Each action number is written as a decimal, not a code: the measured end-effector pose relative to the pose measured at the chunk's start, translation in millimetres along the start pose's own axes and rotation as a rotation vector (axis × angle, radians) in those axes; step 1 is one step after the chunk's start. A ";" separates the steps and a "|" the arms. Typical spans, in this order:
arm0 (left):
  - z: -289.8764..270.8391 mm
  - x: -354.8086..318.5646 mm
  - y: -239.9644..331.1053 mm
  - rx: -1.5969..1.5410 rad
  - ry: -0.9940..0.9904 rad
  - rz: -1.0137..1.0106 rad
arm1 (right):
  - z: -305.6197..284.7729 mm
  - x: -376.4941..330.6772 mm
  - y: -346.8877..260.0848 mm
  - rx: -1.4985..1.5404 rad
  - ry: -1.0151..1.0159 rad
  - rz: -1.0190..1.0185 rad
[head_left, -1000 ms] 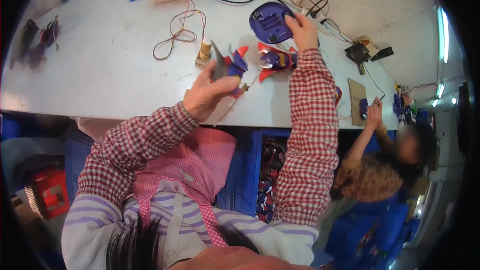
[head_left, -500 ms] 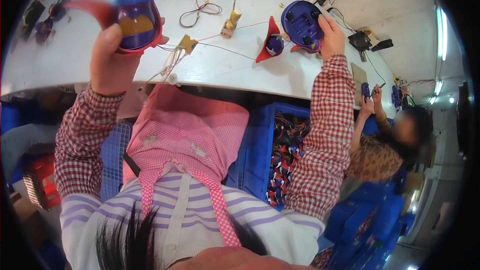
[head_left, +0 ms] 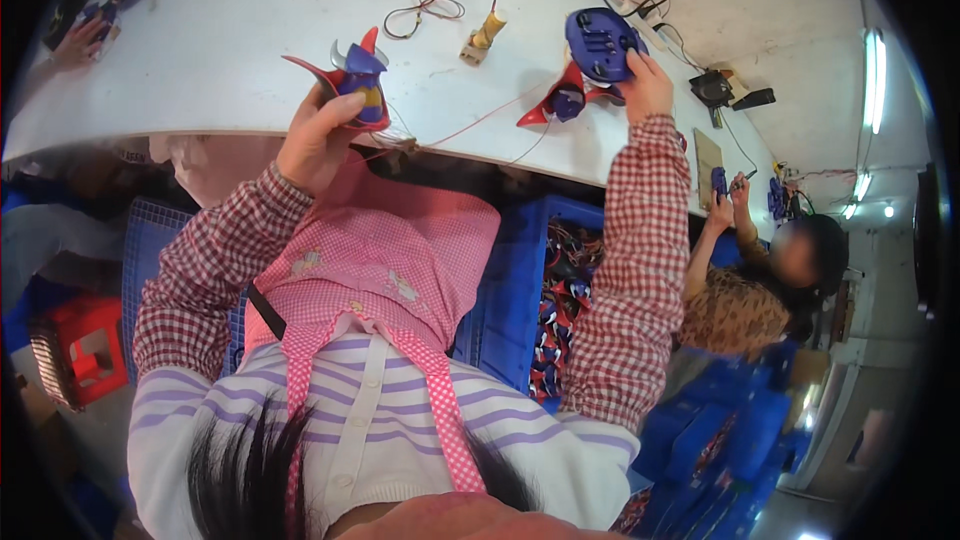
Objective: Assembling electronic toy components by connecting wires at a workbench.
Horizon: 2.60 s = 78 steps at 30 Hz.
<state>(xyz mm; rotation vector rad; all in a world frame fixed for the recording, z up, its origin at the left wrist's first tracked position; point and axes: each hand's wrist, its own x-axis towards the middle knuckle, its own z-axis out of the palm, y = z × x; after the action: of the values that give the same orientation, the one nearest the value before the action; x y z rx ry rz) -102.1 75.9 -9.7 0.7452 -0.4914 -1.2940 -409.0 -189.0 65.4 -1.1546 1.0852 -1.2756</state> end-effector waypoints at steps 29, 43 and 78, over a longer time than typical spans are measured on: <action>-71.1 -82.7 152.1 0.376 -0.110 0.377 | 135.7 -99.3 15.9 -0.468 -0.715 -0.080; -89.4 91.5 130.1 0.847 -0.078 0.205 | 177.7 -72.9 81.6 -0.961 -0.408 -0.399; -33.5 148.4 24.5 1.666 -0.097 0.195 | 190.8 -91.4 74.1 -0.609 -0.499 -0.617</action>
<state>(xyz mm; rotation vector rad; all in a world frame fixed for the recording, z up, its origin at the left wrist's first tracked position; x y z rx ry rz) -28.8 -58.6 -26.0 1.8951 -1.7217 -0.4828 -212.3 -95.8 11.8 -2.2593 0.7690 -1.0114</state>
